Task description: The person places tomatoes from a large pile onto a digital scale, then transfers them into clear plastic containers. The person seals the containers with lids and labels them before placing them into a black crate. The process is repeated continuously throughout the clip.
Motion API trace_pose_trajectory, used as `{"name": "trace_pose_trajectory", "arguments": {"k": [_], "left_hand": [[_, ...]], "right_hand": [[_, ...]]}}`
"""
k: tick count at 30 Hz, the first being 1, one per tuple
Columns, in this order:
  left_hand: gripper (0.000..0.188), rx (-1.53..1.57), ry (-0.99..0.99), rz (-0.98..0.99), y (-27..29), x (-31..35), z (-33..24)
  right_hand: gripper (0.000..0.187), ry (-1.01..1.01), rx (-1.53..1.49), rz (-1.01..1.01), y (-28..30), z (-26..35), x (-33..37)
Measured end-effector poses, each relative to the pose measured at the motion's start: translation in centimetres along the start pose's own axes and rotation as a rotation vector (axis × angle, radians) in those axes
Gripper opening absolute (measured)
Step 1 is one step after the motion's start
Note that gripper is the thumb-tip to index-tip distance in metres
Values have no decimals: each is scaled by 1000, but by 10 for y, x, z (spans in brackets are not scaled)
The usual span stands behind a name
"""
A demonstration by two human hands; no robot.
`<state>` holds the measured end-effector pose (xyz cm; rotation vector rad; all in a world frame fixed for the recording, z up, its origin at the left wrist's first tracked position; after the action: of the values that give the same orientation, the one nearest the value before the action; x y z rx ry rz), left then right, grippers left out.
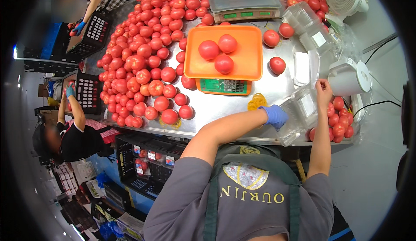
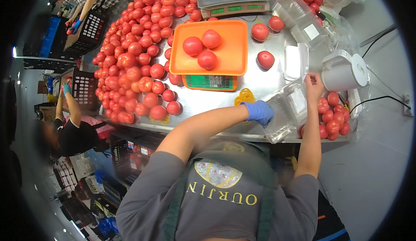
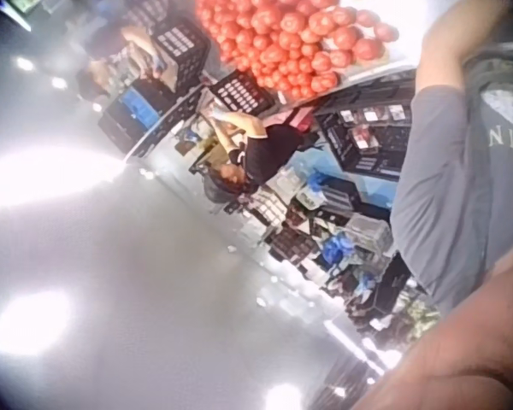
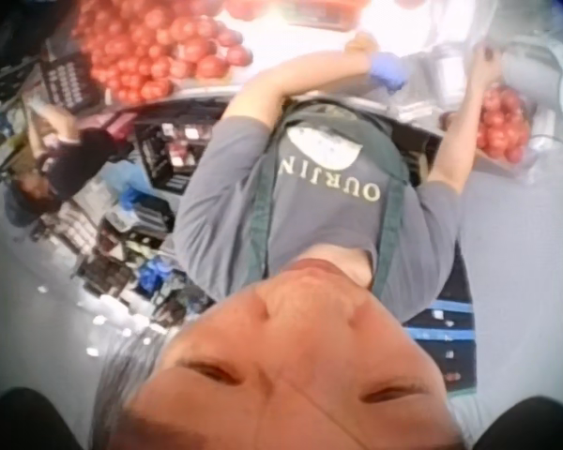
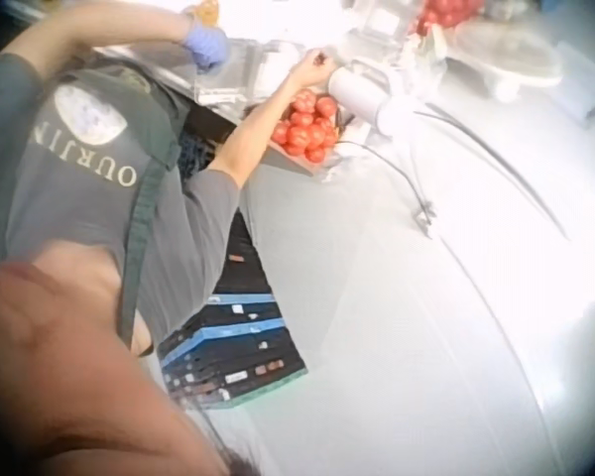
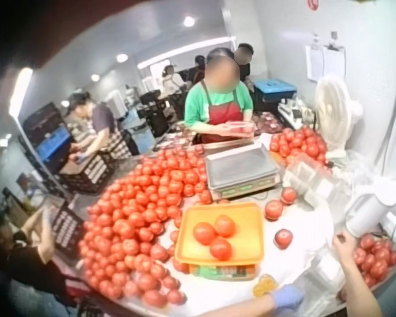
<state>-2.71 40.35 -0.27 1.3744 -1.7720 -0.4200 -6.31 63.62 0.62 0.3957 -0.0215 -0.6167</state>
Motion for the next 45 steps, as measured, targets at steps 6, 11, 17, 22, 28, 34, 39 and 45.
{"name": "trace_pose_trajectory", "arguments": {"k": [6, 11, 17, 22, 28, 34, 39, 45], "left_hand": [[17, -104, 25, -150, 16, -3, -17], [12, -370, -332, -541, -2, 14, -46], [21, -106, -352, -757, 28, 105, -90], [16, 25, -107, -929, -55, 204, -64], [13, 203, 496, -661, -139, 242, -31], [24, 60, 576, -838, -157, 220, -17], [49, -11, 624, -703, -154, 225, -27], [46, 79, 617, -862, -122, 272, -22]], "right_hand": [[7, 58, 9, 17, 6, 16, 4], [9, 90, 26, -48, 18, 36, 0], [5, 302, 147, -170, 30, 114, 6], [11, 614, 90, -90, 9, 188, 38], [30, 1012, 53, 476, -106, 225, 165], [22, 1228, 355, 1066, -208, 142, 234], [15, 1329, 608, 1224, -234, 87, 240], [16, 1265, 223, 885, -240, 199, 195]]}}
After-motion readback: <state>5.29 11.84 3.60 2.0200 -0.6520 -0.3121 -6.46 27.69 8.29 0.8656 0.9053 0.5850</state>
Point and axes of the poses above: each hand's wrist, its own x-axis away from the middle knuckle, its own y-axis out of the back of the hand, z = x × y, the point moved 4 cm from there along -x, towards the middle knuckle, and after that the axes turned 4 degrees about -y, right-handed, at the moved point
